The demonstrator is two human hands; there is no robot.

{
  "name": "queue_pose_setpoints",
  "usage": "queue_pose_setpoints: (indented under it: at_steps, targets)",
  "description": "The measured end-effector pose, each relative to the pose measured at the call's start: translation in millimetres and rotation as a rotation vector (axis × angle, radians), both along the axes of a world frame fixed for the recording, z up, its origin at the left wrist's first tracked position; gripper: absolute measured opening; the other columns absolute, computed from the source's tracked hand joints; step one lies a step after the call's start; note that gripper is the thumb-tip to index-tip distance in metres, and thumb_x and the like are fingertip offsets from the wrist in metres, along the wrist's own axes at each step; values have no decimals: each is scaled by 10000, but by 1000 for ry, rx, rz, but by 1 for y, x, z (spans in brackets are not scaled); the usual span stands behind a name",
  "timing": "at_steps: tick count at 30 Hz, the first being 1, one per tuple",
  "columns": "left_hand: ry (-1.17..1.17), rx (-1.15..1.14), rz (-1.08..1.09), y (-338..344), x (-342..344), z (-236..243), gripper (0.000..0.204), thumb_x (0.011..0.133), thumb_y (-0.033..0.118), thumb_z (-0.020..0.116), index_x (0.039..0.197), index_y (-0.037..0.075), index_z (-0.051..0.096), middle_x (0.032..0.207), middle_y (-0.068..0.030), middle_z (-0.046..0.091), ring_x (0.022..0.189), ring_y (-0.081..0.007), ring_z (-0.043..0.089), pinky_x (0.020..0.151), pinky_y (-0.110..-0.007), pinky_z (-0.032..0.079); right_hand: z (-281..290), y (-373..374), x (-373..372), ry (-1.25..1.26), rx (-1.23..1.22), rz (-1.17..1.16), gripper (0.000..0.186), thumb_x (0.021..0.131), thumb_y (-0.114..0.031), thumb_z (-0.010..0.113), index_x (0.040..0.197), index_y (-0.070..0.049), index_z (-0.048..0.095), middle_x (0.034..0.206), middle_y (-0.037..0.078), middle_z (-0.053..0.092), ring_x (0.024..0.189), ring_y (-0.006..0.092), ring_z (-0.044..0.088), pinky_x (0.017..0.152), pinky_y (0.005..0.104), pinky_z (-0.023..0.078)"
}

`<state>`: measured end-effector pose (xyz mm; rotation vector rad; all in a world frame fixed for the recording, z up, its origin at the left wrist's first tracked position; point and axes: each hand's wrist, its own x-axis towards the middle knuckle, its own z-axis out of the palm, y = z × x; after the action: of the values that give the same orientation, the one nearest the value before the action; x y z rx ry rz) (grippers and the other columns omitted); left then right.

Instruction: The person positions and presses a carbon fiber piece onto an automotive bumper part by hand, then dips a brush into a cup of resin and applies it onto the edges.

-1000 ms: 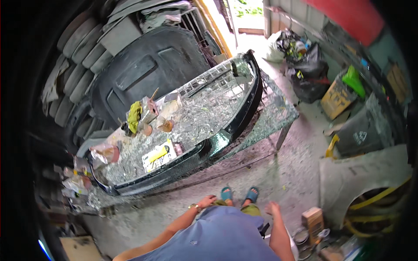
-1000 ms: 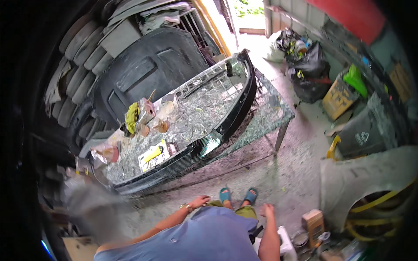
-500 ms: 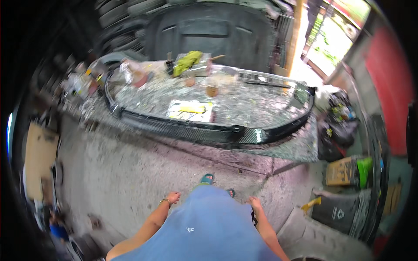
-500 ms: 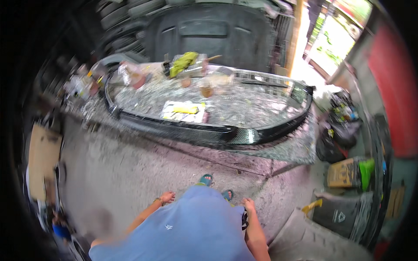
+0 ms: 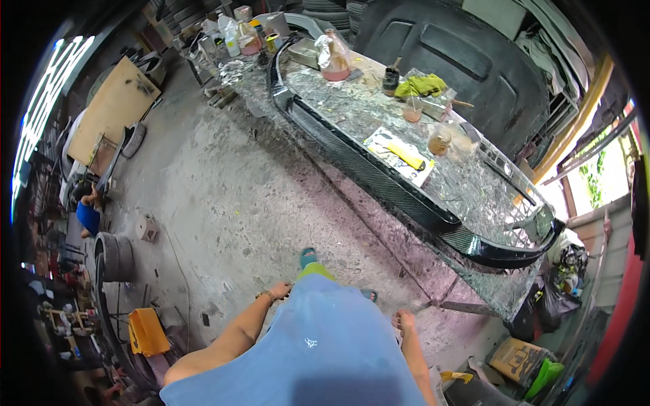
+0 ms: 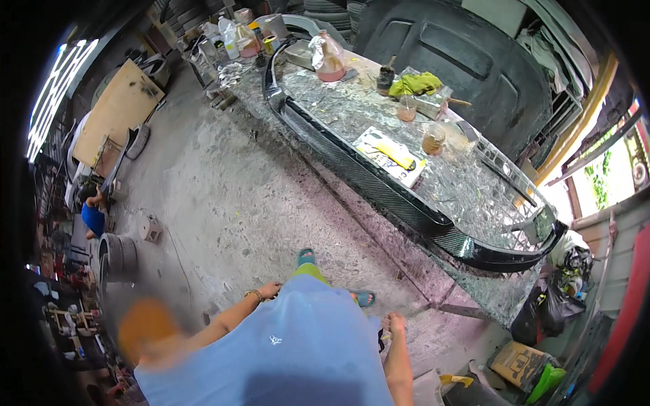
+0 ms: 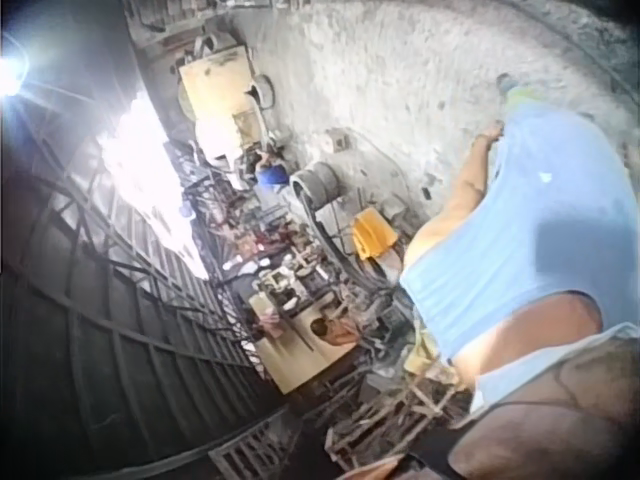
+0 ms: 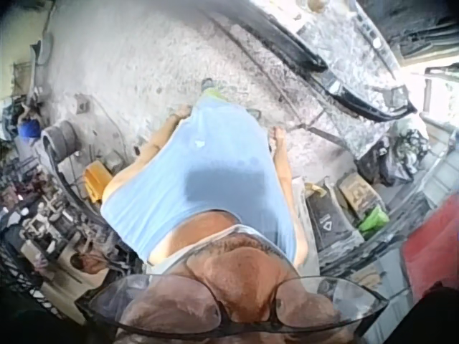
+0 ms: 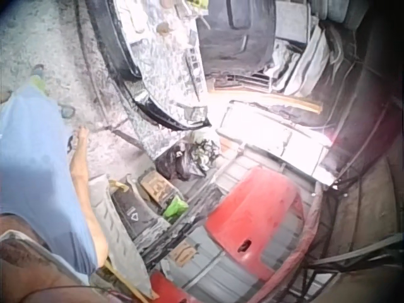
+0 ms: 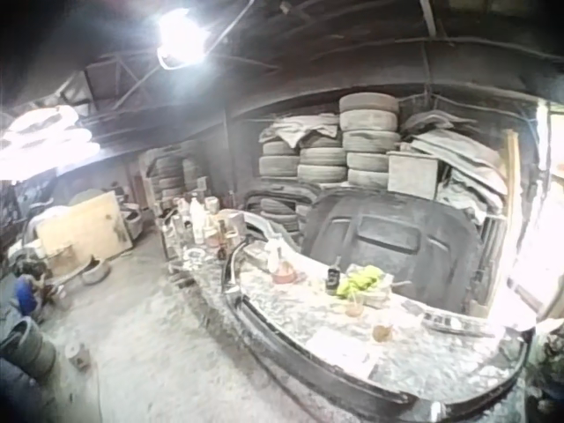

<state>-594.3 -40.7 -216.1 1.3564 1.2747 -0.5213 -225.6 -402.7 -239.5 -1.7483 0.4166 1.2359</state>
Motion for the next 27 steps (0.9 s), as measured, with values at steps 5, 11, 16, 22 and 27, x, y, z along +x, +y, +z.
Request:
queue_pose_setpoints:
  at_steps: [5,11,16,22,27]
  targets:
    - [-48,-45,100,32,-17,-7,363,887,357,545,1084,72,653,989,-68,653,824,-178,604,655,-352,492,15,32,-20,-93,-56,51,238,923,-196,561,1001,22,619,854,118,643,589,194,582,519,341,500]
    - [-96,-57,95,85,-31,-12,335,920,367,549,1067,75,623,1012,-55,645,862,-176,609,686,-350,508,31,85,-58,-127,-62,198,277,910,-201,599,762,23,668,699,86,626,604,180,567,525,347,455]
    - [-106,-58,74,147,-65,-22,342,926,378,542,1074,80,619,988,-54,637,864,-170,601,679,-339,505,-23,119,-115,-581,-103,432,198,867,-141,588,862,15,709,756,86,674,716,170,621,674,334,511]
    - [-64,91,-92,214,-110,-47,332,891,311,525,913,26,695,834,-119,670,737,-234,637,648,-404,502,-23,189,-179,-441,-34,412,166,843,-81,600,919,20,708,830,96,704,772,153,631,720,316,512]
    - [-68,387,-417,241,-116,-58,402,872,373,549,748,26,709,794,-182,685,734,-289,662,675,-417,505,7,217,-203,-409,4,237,138,863,-74,606,883,20,704,853,90,701,793,166,628,734,315,508]
